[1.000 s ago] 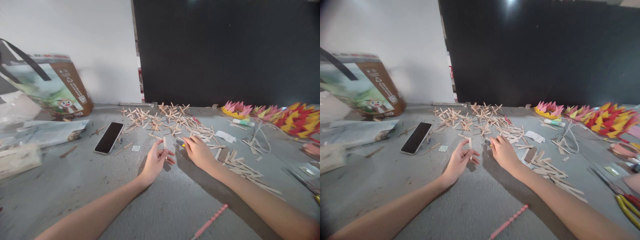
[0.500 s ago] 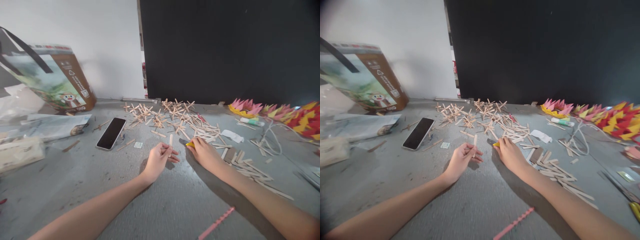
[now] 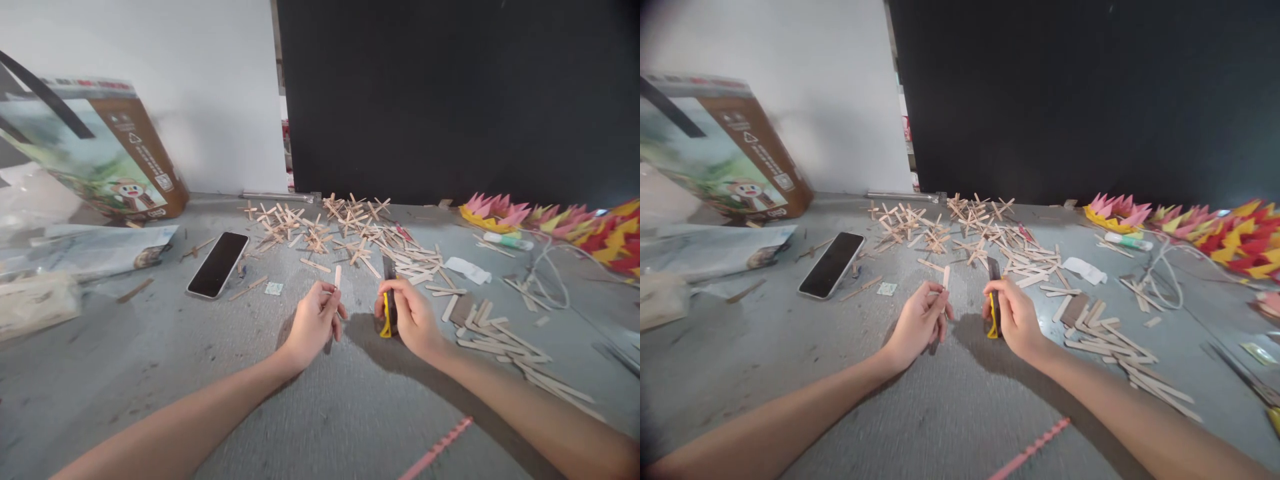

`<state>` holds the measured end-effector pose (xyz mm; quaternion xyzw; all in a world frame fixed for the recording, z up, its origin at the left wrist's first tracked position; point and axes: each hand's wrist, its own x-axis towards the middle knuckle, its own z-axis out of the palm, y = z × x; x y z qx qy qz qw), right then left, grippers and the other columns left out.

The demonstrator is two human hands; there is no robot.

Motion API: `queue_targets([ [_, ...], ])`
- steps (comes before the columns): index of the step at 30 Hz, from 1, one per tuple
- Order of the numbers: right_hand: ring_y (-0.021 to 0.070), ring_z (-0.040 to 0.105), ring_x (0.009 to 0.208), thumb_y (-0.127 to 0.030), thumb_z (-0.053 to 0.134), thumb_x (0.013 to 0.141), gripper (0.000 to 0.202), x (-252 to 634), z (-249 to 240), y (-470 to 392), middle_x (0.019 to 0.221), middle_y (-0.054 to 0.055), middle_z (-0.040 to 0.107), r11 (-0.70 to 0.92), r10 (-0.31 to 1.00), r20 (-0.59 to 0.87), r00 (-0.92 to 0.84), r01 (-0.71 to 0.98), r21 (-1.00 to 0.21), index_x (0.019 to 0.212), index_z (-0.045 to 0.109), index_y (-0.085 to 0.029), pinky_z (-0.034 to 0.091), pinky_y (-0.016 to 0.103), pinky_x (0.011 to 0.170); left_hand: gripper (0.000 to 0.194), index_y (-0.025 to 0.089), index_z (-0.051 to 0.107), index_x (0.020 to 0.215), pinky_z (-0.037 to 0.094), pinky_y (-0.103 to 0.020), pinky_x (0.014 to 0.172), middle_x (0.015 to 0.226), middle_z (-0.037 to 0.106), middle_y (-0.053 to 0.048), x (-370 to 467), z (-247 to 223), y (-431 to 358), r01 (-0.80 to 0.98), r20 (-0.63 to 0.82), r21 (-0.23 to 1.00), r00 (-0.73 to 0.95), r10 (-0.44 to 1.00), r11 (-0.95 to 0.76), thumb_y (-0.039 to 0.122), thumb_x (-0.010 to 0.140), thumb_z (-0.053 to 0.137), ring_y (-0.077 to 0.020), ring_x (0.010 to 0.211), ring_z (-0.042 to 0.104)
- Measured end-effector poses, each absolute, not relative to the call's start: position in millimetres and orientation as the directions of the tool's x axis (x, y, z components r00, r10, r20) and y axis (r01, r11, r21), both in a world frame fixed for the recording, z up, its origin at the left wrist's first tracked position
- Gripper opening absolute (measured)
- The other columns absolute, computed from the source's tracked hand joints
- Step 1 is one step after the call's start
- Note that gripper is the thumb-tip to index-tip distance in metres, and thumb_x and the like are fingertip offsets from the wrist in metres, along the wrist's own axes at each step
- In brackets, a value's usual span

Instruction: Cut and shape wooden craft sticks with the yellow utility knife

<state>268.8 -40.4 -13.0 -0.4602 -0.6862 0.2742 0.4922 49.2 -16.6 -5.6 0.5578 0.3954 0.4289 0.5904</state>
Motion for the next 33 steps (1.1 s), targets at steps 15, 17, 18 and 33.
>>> queue_targets([
  [15,0.0165,0.065,0.067,-0.028,0.07,0.091,0.03,270.5,-15.1,-44.3,0.087,0.0,0.066,0.462,0.858,0.51,-0.051,0.512,-0.725,0.119,0.058,-0.027,0.054,0.027,0.062,0.028,0.022,0.047,0.099,0.035,-0.019,0.04,0.07,0.05,0.008,51.8,-12.1,-16.0,-0.058,-0.018,0.998,0.309,0.951,0.038,0.05,0.101,0.048,-0.0074,0.043,0.051],
  [17,0.0138,0.058,0.057,-0.026,0.067,0.092,0.023,270.9,-10.2,-49.2,0.08,-0.001,0.062,0.505,0.823,0.564,-0.067,0.541,-0.673,0.113,0.058,-0.026,0.049,0.026,0.055,0.029,0.021,0.049,0.1,0.03,-0.019,0.044,0.067,0.041,0.009,50.1,-12.1,-17.2,-0.013,-0.015,1.0,0.335,0.942,0.02,0.048,0.105,0.042,-0.0064,0.046,0.042],
  [18,0.0129,0.055,0.055,-0.024,0.065,0.093,0.018,271.0,-7.3,-51.3,0.077,-0.002,0.06,0.544,0.796,0.599,-0.092,0.542,-0.64,0.11,0.058,-0.026,0.048,0.026,0.054,0.028,0.021,0.049,0.1,0.03,-0.019,0.046,0.066,0.039,0.009,49.4,-12.0,-17.9,0.007,-0.008,1.0,0.356,0.935,0.006,0.048,0.105,0.042,-0.0068,0.049,0.039],
  [33,0.0133,0.071,0.071,-0.015,0.059,0.096,0.032,255.2,-2.1,-70.1,0.098,0.004,0.073,0.624,0.771,0.609,-0.186,0.413,-0.663,0.127,0.065,-0.025,0.059,0.026,0.069,0.03,0.021,0.048,0.109,0.035,-0.023,0.057,0.072,0.042,0.006,53.2,-12.6,-25.1,-0.02,-0.011,0.999,0.503,0.864,0.025,0.05,0.106,0.039,-0.0107,0.061,0.041],
])
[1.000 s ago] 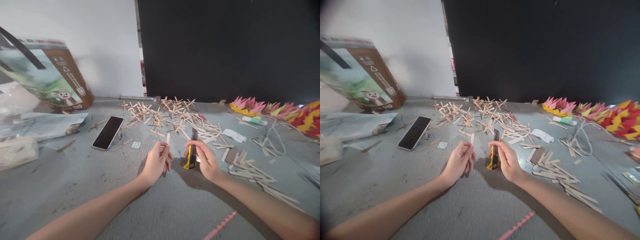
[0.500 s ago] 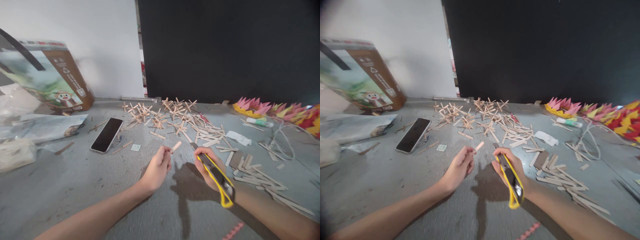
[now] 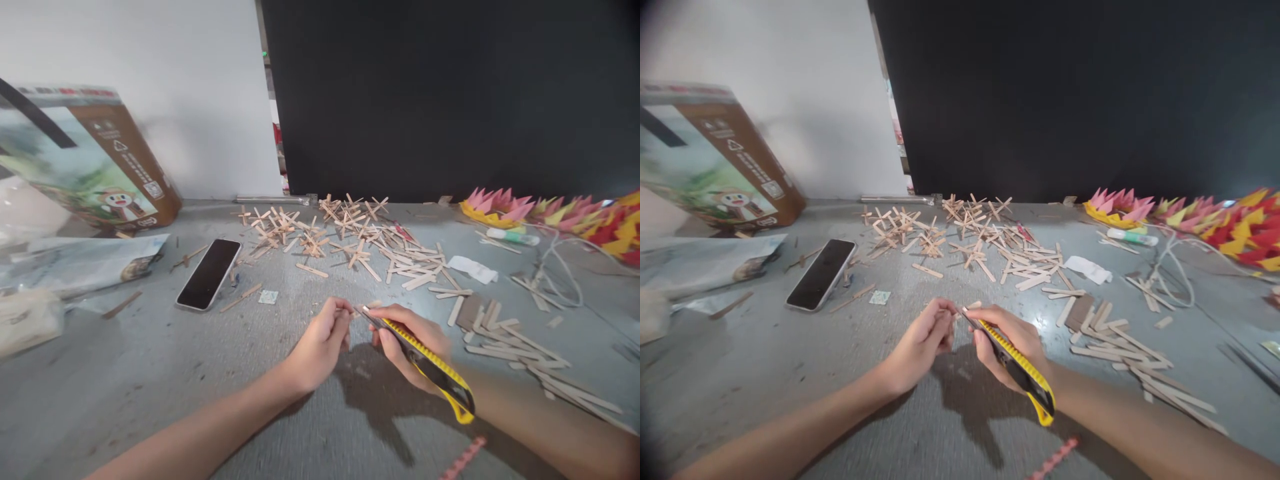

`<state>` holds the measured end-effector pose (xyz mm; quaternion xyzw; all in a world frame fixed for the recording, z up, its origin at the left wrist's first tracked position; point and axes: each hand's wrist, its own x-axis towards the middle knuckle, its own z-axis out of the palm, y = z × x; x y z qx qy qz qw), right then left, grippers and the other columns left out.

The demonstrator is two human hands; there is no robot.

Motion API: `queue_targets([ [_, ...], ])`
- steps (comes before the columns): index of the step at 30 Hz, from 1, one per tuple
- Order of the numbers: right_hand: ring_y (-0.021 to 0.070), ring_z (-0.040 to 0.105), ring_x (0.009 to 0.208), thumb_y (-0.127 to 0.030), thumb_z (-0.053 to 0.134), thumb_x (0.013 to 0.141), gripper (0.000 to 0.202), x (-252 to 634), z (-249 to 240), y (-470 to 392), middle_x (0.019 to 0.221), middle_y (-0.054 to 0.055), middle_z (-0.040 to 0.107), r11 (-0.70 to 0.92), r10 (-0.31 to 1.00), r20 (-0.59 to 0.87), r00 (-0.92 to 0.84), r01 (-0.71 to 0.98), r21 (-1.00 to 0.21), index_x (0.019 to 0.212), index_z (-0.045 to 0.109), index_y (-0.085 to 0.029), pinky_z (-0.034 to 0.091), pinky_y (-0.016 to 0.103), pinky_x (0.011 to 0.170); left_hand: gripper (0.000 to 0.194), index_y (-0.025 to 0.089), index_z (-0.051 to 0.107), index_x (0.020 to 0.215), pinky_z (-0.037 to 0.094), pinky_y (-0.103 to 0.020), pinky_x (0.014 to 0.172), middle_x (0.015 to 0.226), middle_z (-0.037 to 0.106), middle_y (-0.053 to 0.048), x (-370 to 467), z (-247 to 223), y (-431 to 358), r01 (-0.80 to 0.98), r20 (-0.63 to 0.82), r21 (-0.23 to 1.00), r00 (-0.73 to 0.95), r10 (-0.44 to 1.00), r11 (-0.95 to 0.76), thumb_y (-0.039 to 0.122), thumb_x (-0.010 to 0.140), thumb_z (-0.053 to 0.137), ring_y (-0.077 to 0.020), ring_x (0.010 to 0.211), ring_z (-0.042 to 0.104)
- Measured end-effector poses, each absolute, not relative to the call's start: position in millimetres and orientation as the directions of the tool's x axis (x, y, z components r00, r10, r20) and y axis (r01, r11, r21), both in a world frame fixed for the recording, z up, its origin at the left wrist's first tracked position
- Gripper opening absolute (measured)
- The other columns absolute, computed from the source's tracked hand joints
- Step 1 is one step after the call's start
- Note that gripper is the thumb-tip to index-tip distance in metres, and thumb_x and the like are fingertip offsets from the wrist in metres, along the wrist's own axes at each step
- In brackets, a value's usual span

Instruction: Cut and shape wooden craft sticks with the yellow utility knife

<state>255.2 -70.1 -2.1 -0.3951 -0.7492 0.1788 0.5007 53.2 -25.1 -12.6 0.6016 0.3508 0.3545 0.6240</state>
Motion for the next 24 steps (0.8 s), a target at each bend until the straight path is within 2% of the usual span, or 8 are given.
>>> queue_targets([
  [4,0.0147,0.072,0.072,-0.017,0.058,0.097,0.03,256.0,-7.1,-68.3,0.094,0.003,0.073,0.617,0.773,0.615,-0.154,0.407,-0.674,0.126,0.065,-0.025,0.061,0.028,0.069,0.022,0.021,0.047,0.114,0.038,-0.025,0.065,0.077,0.049,0.004,50.7,-12.4,-26.0,0.088,0.028,0.992,0.523,0.852,-0.087,0.041,0.106,0.043,-0.0124,0.069,0.046],
  [9,0.0165,0.072,0.074,-0.017,0.061,0.096,0.027,254.9,-9.8,-67.1,0.099,0.006,0.073,0.592,0.785,0.612,-0.1,0.412,-0.692,0.121,0.064,-0.026,0.061,0.029,0.066,0.015,0.022,0.042,0.108,0.039,-0.026,0.067,0.081,0.05,0.004,50.1,-9.4,-27.4,0.131,0.078,0.974,0.57,0.818,-0.185,0.037,0.106,0.042,-0.013,0.071,0.046],
  [13,0.0157,0.071,0.07,-0.017,0.061,0.096,0.029,254.3,-11.3,-67.6,0.099,0.005,0.071,0.599,0.783,0.616,-0.088,0.377,-0.707,0.123,0.063,-0.026,0.06,0.029,0.063,0.022,0.023,0.04,0.102,0.04,-0.026,0.065,0.077,0.048,0.004,51.3,-11.8,-27.9,0.142,0.062,0.976,0.544,0.837,-0.165,0.044,0.107,0.038,-0.0131,0.068,0.046],
  [19,0.0152,0.072,0.075,-0.012,0.06,0.094,0.034,254.6,-12.8,-69.1,0.098,0.004,0.07,0.649,0.746,0.656,-0.117,0.348,-0.676,0.126,0.06,-0.024,0.062,0.029,0.066,0.036,0.022,0.045,0.095,0.035,-0.022,0.053,0.07,0.042,0.006,54.7,-14.2,-27.0,-0.017,0.018,1.0,0.538,0.843,-0.01,0.054,0.107,0.033,-0.0103,0.056,0.038],
  [24,0.0154,0.073,0.076,-0.008,0.061,0.092,0.039,254.1,-10.4,-70.4,0.1,0.005,0.071,0.663,0.731,0.658,-0.178,0.412,-0.625,0.127,0.06,-0.025,0.062,0.028,0.067,0.039,0.021,0.05,0.087,0.035,-0.023,0.053,0.059,0.042,0.007,51.7,-6.6,-27.5,0.1,-0.005,0.993,0.517,0.856,-0.055,0.052,0.107,0.036,-0.0102,0.052,0.039],
])
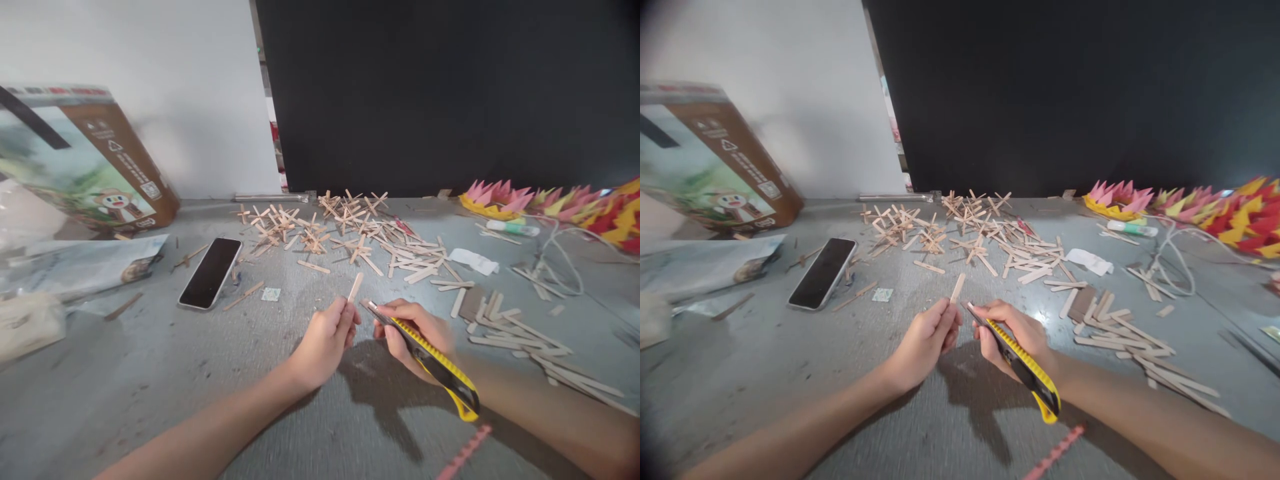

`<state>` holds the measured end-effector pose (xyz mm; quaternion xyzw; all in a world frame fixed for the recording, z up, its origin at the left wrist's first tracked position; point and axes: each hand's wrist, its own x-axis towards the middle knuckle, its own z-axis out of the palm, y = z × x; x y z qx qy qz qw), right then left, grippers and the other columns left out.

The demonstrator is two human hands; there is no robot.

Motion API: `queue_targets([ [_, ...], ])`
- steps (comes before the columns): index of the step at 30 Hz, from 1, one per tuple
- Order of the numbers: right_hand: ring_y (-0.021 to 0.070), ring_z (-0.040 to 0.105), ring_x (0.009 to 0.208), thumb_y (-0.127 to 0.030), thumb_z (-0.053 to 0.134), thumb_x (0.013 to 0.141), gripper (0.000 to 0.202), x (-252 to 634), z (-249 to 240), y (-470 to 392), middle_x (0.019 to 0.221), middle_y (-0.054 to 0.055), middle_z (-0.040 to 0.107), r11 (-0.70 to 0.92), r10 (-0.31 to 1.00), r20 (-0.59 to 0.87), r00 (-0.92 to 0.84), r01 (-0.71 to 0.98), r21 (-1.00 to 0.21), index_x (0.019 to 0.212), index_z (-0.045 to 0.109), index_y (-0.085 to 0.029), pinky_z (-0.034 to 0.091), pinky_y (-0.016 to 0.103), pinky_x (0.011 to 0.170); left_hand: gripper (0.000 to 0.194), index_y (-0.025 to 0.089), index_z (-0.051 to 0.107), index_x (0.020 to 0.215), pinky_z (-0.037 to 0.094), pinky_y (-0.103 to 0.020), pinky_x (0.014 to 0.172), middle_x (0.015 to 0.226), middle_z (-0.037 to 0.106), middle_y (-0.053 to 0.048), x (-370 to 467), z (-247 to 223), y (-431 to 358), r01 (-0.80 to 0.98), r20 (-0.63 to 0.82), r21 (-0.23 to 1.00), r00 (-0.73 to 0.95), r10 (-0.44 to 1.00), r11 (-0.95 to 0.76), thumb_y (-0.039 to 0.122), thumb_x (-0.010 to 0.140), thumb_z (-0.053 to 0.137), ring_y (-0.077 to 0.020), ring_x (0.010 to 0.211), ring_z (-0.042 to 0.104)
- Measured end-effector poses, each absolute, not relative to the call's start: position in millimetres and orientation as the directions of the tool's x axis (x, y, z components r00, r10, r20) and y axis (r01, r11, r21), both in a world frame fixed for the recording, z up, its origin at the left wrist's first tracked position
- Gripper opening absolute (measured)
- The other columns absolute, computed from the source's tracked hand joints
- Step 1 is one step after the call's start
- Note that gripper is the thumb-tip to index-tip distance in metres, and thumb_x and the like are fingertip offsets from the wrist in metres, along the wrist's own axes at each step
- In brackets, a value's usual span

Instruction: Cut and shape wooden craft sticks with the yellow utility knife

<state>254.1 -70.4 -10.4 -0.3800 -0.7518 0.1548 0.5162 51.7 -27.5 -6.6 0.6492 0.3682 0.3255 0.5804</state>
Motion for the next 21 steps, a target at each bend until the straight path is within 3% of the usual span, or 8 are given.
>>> queue_targets([
  [8,0.0167,0.074,0.077,-0.01,0.061,0.093,0.038,252.9,-10.0,-70.6,0.103,0.005,0.072,0.652,0.732,0.655,-0.185,0.465,-0.598,0.127,0.06,-0.027,0.064,0.03,0.07,0.035,0.021,0.052,0.089,0.034,-0.025,0.059,0.064,0.046,0.005,49.1,-4.6,-29.2,0.269,0.066,0.931,0.54,0.839,-0.246,0.044,0.109,0.033,-0.012,0.058,0.042],
  [21,0.0189,0.076,0.081,-0.01,0.061,0.091,0.04,249.2,-7.0,-72.5,0.113,0.007,0.072,0.659,0.727,0.641,-0.247,0.516,-0.548,0.125,0.056,-0.029,0.063,0.031,0.07,0.031,0.023,0.046,0.089,0.033,-0.026,0.06,0.067,0.049,0.004,48.3,-4.9,-32.5,0.294,0.113,0.9,0.559,0.822,-0.323,0.039,0.11,0.031,-0.0125,0.058,0.044],
])
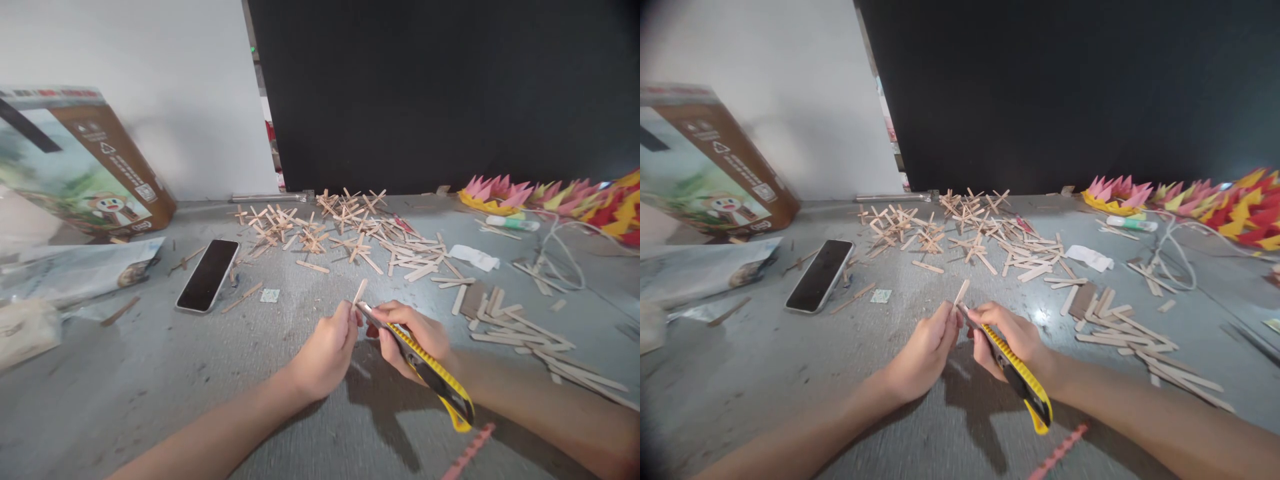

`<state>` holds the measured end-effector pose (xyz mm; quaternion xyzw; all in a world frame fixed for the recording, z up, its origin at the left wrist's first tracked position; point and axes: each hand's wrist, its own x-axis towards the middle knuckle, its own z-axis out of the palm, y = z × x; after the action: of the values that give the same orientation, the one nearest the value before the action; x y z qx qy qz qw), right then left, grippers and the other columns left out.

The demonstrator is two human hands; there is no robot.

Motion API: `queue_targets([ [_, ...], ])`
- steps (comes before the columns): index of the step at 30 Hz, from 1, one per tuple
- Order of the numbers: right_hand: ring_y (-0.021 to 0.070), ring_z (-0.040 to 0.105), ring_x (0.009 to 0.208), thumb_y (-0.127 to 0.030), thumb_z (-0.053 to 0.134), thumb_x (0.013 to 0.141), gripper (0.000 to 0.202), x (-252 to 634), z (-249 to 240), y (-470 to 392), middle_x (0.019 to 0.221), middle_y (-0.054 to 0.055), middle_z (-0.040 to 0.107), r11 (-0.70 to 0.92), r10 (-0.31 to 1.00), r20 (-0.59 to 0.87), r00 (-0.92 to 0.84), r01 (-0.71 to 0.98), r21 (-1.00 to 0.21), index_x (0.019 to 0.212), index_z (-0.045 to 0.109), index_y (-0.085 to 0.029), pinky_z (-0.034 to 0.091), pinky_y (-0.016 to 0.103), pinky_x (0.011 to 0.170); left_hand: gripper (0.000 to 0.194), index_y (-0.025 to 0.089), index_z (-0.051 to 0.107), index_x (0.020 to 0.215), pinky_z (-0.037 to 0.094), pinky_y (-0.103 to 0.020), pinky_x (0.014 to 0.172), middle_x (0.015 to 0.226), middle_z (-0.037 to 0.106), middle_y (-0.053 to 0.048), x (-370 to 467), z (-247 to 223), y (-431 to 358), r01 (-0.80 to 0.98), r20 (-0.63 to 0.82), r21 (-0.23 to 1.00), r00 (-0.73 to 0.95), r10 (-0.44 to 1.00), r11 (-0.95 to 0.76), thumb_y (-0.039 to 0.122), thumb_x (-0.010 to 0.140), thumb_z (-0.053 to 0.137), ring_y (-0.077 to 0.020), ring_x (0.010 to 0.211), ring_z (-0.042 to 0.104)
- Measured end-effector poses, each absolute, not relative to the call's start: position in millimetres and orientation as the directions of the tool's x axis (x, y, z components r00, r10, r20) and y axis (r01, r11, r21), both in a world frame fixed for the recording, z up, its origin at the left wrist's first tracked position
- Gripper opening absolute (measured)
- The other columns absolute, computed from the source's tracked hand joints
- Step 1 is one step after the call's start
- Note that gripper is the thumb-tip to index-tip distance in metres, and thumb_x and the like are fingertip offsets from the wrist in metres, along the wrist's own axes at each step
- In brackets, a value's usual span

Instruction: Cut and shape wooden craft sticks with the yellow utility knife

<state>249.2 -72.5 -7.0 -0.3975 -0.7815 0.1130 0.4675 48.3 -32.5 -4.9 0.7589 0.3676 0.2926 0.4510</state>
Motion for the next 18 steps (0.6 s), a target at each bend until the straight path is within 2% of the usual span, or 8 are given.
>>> queue_targets([
  [6,0.018,0.073,0.079,-0.01,0.059,0.092,0.036,236.1,-1.7,-75.2,0.109,0.006,0.071,0.632,0.738,0.645,-0.198,0.537,-0.558,0.123,0.055,-0.029,0.06,0.031,0.069,0.032,0.023,0.041,0.085,0.033,-0.026,0.061,0.071,0.052,0.003,51.2,-10.1,-34.0,0.288,0.133,0.904,0.512,0.849,-0.315,0.04,0.11,0.029,-0.0119,0.059,0.044],
  [13,0.0183,0.071,0.078,-0.02,0.058,0.097,0.022,217.0,3.2,-77.5,0.105,0.006,0.073,0.536,0.808,0.583,-0.091,0.525,-0.661,0.117,0.057,-0.029,0.059,0.032,0.071,0.033,0.024,0.037,0.082,0.03,-0.026,0.057,0.068,0.05,0.003,53.0,-12.6,-31.7,0.318,0.16,0.893,0.436,0.885,-0.318,0.038,0.11,0.028,-0.0119,0.055,0.042],
  [18,0.0133,0.06,0.058,-0.027,0.058,0.099,0.014,206.4,4.8,-78.1,0.087,0.002,0.072,0.468,0.842,0.539,-0.012,0.513,-0.72,0.113,0.062,-0.026,0.05,0.027,0.056,0.029,0.024,0.035,0.081,0.03,-0.026,0.056,0.067,0.051,0.003,52.1,-11.4,-30.7,0.283,0.188,0.903,0.418,0.889,-0.324,0.034,0.108,0.032,-0.0121,0.055,0.042],
])
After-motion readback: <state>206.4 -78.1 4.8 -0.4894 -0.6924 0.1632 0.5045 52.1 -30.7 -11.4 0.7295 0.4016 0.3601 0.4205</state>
